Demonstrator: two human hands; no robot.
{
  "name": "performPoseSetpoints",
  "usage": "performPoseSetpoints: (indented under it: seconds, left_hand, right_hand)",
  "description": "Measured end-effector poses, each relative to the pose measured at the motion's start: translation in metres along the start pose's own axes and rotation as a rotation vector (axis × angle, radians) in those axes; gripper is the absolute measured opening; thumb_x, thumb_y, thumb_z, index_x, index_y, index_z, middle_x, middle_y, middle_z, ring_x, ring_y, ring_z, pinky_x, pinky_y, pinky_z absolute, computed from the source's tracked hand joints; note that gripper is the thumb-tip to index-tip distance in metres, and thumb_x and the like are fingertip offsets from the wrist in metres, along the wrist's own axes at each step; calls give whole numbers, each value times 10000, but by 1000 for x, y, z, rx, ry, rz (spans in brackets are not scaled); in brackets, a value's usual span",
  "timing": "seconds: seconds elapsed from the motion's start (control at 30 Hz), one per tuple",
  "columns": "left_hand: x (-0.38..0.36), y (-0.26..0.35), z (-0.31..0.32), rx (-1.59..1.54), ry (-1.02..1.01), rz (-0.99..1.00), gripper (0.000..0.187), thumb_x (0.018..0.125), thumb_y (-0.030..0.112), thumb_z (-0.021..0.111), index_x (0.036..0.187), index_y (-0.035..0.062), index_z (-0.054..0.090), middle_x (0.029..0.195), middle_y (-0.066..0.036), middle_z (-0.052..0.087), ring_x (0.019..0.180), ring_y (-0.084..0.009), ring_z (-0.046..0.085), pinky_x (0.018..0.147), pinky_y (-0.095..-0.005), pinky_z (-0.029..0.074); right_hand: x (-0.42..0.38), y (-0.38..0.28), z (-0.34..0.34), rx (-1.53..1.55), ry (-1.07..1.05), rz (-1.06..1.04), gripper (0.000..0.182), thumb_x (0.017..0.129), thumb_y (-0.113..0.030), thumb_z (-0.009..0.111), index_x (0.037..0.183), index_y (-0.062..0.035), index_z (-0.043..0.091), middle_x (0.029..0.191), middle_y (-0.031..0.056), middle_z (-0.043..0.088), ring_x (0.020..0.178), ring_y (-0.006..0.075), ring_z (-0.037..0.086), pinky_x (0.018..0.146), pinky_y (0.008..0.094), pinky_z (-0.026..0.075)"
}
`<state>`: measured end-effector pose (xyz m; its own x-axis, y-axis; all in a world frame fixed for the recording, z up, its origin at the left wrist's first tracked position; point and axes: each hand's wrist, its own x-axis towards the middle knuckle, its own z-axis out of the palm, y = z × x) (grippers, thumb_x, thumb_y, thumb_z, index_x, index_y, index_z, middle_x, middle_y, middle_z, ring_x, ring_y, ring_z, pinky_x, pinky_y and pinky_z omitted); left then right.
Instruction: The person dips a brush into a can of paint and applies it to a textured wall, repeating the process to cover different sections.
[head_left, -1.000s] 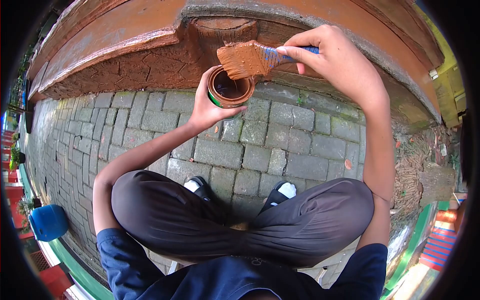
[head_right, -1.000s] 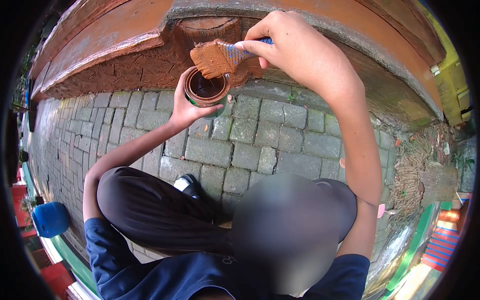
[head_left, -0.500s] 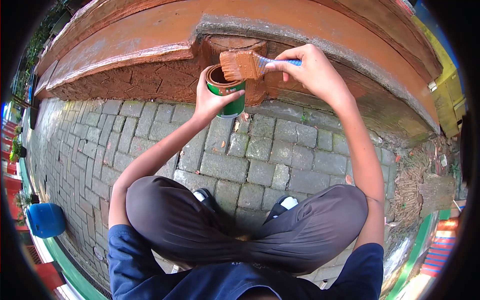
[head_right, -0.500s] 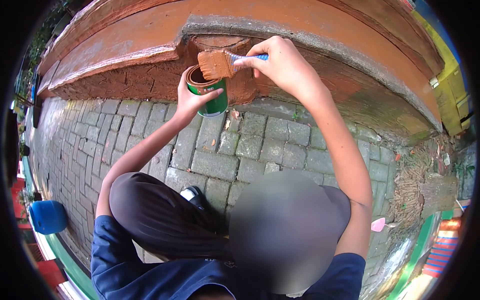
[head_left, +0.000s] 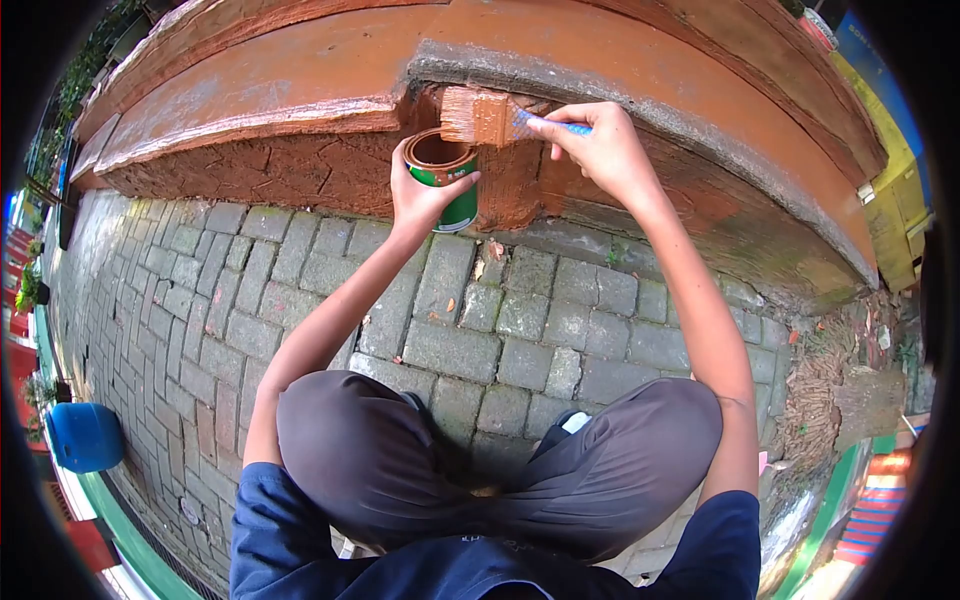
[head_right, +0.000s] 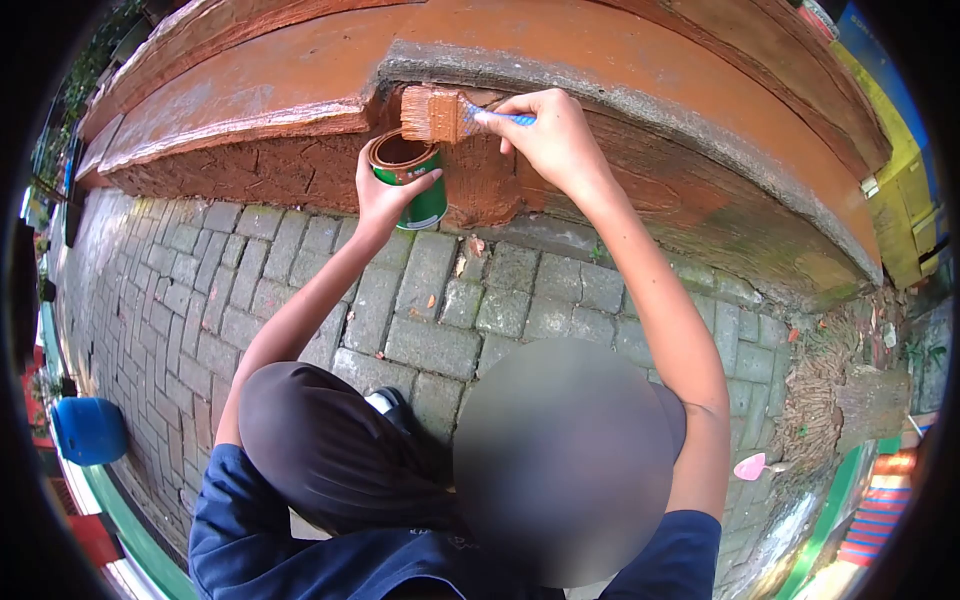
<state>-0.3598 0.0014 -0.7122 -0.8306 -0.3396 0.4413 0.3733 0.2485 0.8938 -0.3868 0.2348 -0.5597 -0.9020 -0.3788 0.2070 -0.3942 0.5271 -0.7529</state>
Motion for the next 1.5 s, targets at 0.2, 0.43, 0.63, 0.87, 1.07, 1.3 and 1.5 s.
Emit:
performPoseSetpoints:
  seconds: [0.2, 0.43, 0.63, 0.87, 1.07, 1.3, 1.5]
  left_hand:
    - [-2, -14, 2, 82, 34, -60, 927, 604, 198, 955, 1311, -29, 400, 1211, -161, 602, 1119, -224, 615, 969, -372, 519]
    - [5, -38, -2, 77, 45, -71, 976, 586, 234, 964, 1321, -38, 382, 1216, -180, 608, 1124, -243, 619, 975, -379, 515]
    - [-7, -45, -12, 121, -14, -90, 900, 605, 203, 951, 1289, -19, 411, 1219, -162, 605, 1129, -237, 614, 976, -382, 517]
    - [-23, -43, -21, 100, -79, -83, 885, 613, 181, 937, 1307, -8, 421, 1230, -150, 606, 1155, -236, 606, 1010, -391, 497]
    - [-43, -33, -19, 64, -131, -96, 896, 609, 122, 931, 1340, 0, 428, 1253, -134, 603, 1173, -234, 596, 1028, -392, 483]
    - [-54, -10, -14, 80, -198, -101, 895, 613, 103, 926, 1356, -3, 439, 1264, -142, 595, 1177, -244, 592, 1036, -387, 472]
    - [-56, 3, -16, 42, -200, -121, 903, 636, 30, 894, 1405, 5, 421, 1324, -134, 557, 1205, -231, 572, 1051, -379, 465]
  right_hand:
    - [30, 20, 40, 32, 5, -21, 276, 881, -294, 715, 859, -25, 771, 632, 47, 692, 595, 98, 615, 610, 300, 484]
    - [52, 22, 72, 33, 36, -24, 244, 887, -219, 697, 853, 17, 750, 644, 113, 695, 611, 173, 683, 638, 336, 528]
    - [61, 44, 73, -72, 66, -7, 273, 950, -221, 643, 906, 35, 726, 615, 155, 654, 568, 235, 673, 583, 360, 521]
    - [23, 61, 25, -119, 98, 105, 292, 984, -233, 606, 876, 27, 680, 521, 112, 562, 450, 193, 583, 500, 371, 468]
    - [-39, 121, -55, -349, 280, 243, 285, 948, -294, 658, 1060, -43, 731, 751, 226, 667, 688, 391, 664, 642, 444, 512]
    - [-135, 221, -120, -582, 642, 368, 290, 949, -329, 645, 1047, -69, 729, 884, 240, 683, 866, 446, 653, 722, 510, 518]
    - [-187, 303, -152, -684, 955, 677, 236, 975, -222, 583, 966, -15, 697, 843, 262, 678, 854, 465, 653, 720, 546, 501]
